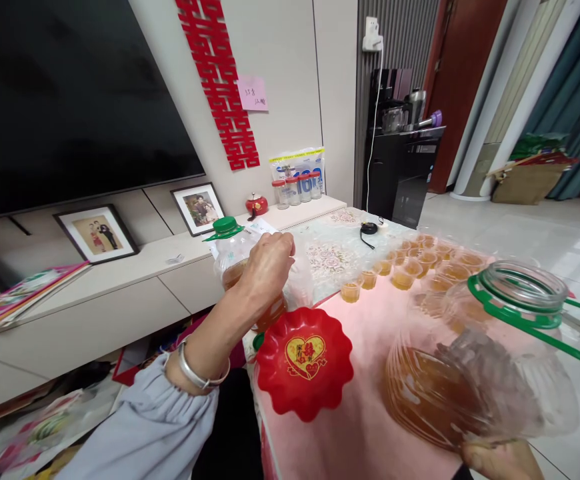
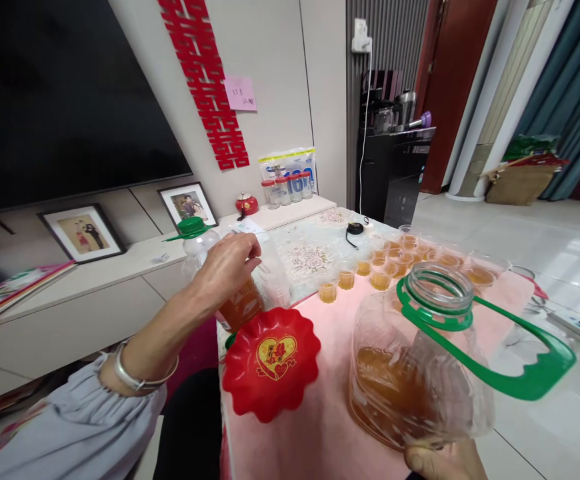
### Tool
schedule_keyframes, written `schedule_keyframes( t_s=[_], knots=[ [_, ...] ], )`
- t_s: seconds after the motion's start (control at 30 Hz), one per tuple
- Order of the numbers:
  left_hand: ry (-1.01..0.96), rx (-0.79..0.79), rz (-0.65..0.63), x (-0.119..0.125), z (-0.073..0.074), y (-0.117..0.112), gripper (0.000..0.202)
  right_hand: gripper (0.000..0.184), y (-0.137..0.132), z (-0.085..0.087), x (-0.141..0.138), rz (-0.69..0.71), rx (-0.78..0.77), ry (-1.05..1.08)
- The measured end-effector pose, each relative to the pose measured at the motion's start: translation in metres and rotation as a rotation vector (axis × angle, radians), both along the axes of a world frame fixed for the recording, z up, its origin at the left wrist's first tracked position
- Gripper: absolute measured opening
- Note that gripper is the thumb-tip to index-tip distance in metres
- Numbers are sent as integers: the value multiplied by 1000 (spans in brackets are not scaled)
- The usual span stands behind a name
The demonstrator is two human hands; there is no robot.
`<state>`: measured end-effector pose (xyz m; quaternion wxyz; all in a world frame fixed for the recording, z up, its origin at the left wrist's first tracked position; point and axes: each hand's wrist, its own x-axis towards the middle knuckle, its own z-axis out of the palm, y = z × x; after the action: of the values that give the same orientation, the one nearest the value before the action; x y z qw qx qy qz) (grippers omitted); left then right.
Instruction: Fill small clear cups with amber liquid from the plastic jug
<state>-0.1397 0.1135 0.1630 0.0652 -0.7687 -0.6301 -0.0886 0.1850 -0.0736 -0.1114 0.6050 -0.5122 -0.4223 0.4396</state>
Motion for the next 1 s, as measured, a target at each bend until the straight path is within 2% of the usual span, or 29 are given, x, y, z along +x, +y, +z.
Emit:
schedule_keyframes(
  t_s=[0.1, 0.2, 0.37, 0.53, 0.67, 0.73, 0.83, 1.0],
  knots=[
    [-23, -21, -22, 3, 6, -16, 4, 79, 2, 8, -3, -7, 43, -5],
    [-46, -85, -75, 4, -1, -32, 1, 74, 3, 10, -1, 29, 83, -43],
    [-62, -274, -122, 5, -33, -55, 8, 64, 1, 3, 9, 69, 75, -71],
    [-67, -372, -126, 1, -70, -68, 14, 86, 3, 2, 13, 57, 110, -75],
    [-83, -416, -112, -1, -98, -71, 21, 82, 5, 5, 14, 63, 168, -95],
    [-90, -426, -89, -1, -107, -72, 22, 84, 6, 6, 14, 67, 176, -103],
    [-110, -444, -84, -1, -108, -76, 22, 96, 6, 7, 15, 63, 175, -111],
    [-171, -404, -66, -1, -90, -90, 17, 109, 5, 9, 15, 42, 170, -112]
  ],
)
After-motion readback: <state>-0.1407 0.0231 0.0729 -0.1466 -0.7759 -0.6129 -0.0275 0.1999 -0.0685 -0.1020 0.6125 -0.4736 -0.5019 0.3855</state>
